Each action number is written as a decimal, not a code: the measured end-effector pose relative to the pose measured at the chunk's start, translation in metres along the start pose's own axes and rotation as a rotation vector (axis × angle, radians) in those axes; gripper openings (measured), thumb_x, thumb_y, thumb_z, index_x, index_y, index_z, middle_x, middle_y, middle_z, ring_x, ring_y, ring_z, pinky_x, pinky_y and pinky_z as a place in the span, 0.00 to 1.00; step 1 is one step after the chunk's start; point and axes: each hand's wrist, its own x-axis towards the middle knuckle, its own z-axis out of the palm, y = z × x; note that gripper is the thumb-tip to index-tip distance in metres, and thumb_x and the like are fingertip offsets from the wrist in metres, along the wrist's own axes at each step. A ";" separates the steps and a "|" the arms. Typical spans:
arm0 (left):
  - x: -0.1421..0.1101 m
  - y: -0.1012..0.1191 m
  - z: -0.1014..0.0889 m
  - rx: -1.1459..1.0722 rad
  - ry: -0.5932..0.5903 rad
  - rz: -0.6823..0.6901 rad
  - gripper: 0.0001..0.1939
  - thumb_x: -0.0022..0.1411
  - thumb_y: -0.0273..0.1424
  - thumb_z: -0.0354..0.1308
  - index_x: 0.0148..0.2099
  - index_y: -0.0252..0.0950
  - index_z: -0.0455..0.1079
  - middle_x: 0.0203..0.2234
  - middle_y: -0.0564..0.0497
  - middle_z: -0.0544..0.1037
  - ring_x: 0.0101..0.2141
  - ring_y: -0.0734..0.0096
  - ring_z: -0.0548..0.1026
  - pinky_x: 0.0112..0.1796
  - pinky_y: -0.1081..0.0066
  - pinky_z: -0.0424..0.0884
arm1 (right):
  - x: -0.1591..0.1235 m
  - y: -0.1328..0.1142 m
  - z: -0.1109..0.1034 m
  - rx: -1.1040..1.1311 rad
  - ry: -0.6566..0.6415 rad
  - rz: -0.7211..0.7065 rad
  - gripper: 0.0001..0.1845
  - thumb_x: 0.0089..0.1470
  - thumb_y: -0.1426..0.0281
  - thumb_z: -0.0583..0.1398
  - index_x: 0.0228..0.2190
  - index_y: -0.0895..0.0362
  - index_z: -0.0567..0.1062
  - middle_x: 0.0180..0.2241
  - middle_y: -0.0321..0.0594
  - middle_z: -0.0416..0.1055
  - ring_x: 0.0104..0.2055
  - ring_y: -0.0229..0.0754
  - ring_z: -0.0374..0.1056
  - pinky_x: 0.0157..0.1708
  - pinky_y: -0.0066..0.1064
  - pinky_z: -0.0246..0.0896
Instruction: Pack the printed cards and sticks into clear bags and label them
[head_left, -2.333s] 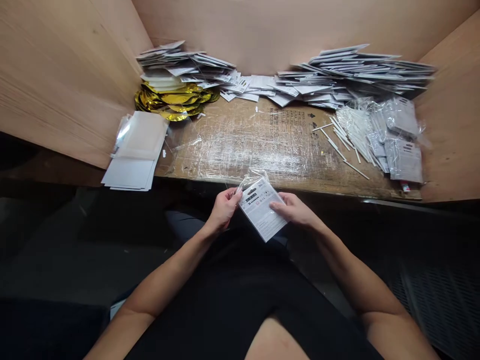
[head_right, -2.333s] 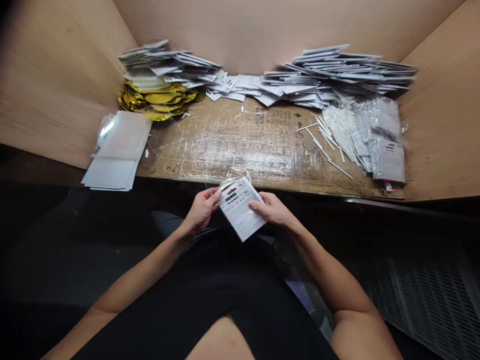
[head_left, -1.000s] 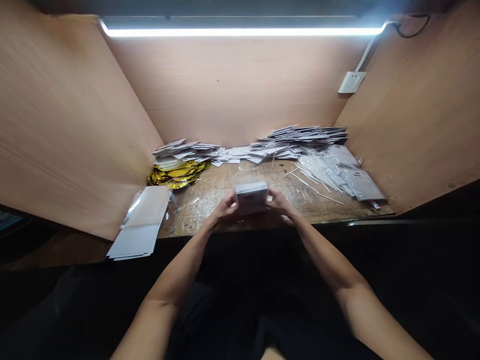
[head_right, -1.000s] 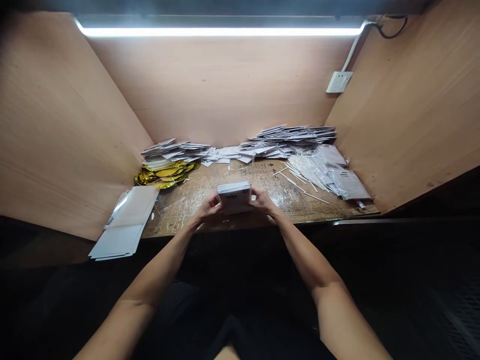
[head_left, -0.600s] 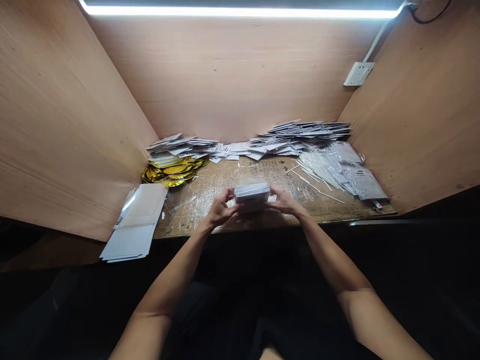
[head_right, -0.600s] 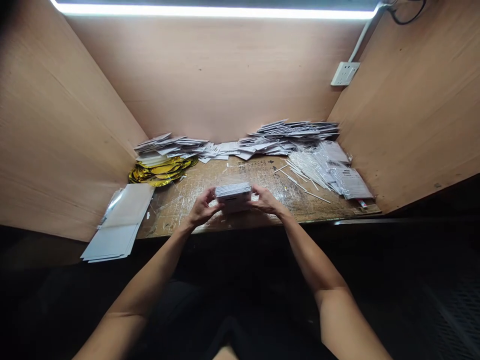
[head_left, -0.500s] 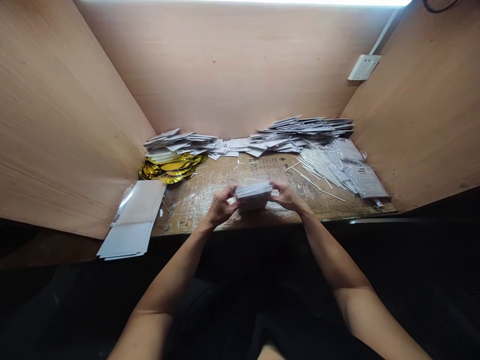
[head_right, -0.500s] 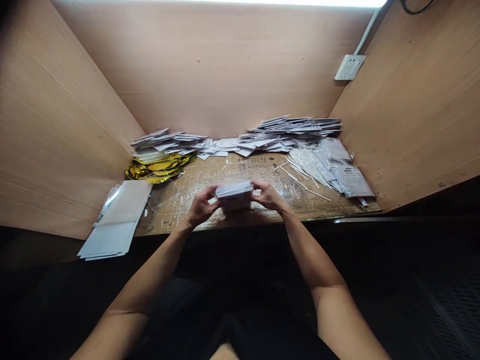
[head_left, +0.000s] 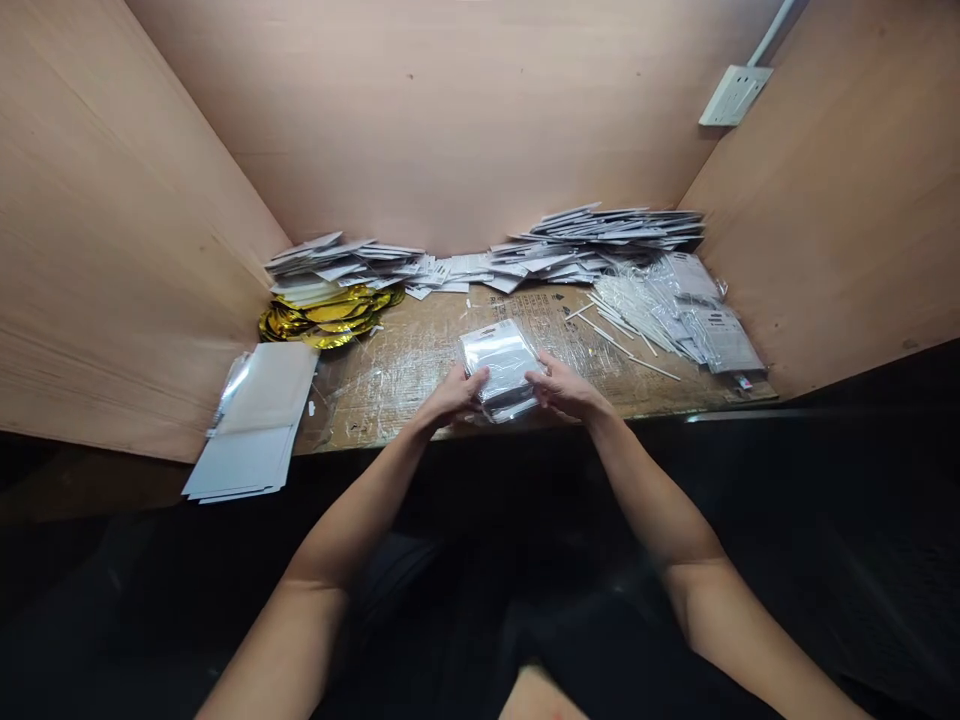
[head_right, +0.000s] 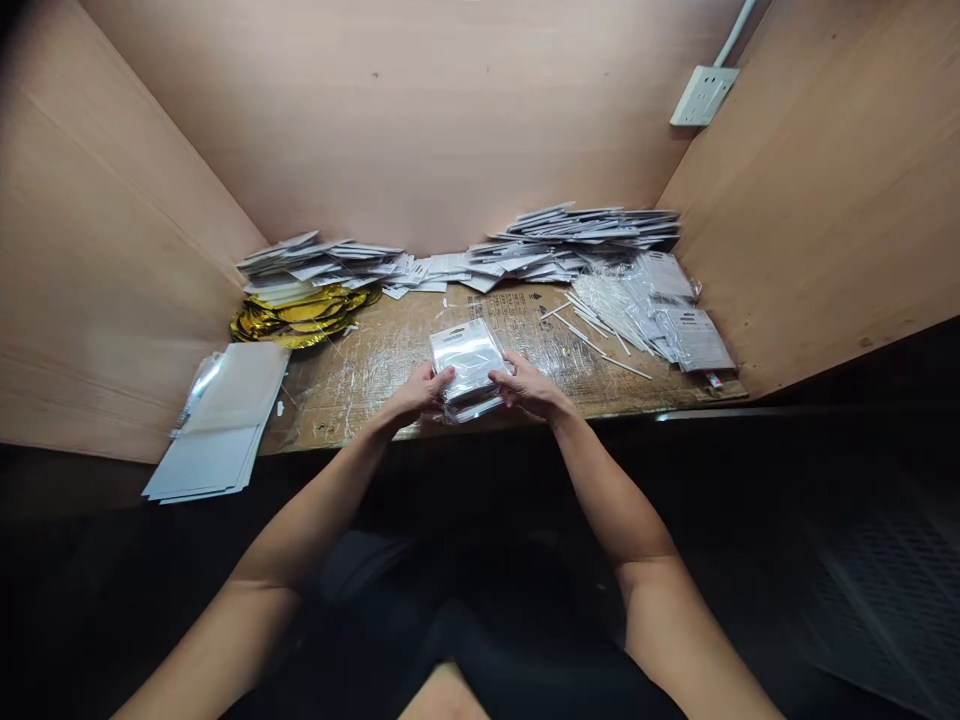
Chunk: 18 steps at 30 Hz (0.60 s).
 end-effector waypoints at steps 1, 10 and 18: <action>0.004 0.003 0.000 0.142 0.050 0.055 0.39 0.58 0.55 0.73 0.61 0.34 0.74 0.56 0.32 0.80 0.59 0.40 0.78 0.59 0.46 0.75 | -0.004 0.001 -0.002 -0.013 0.009 0.038 0.38 0.53 0.51 0.75 0.57 0.52 0.70 0.28 0.29 0.74 0.21 0.33 0.65 0.19 0.24 0.61; 0.086 0.017 0.038 1.027 -0.345 0.270 0.39 0.79 0.51 0.42 0.82 0.39 0.51 0.82 0.41 0.47 0.80 0.40 0.40 0.75 0.40 0.38 | -0.035 0.021 -0.020 -0.157 0.292 0.088 0.49 0.50 0.57 0.72 0.68 0.51 0.61 0.26 0.28 0.72 0.22 0.41 0.70 0.25 0.35 0.73; 0.117 0.033 0.057 1.123 -0.366 0.151 0.56 0.70 0.63 0.48 0.84 0.32 0.40 0.82 0.37 0.37 0.80 0.32 0.34 0.75 0.36 0.34 | -0.060 0.025 0.027 -1.023 0.586 -0.396 0.24 0.70 0.59 0.61 0.59 0.59 0.76 0.58 0.61 0.75 0.62 0.67 0.67 0.64 0.58 0.58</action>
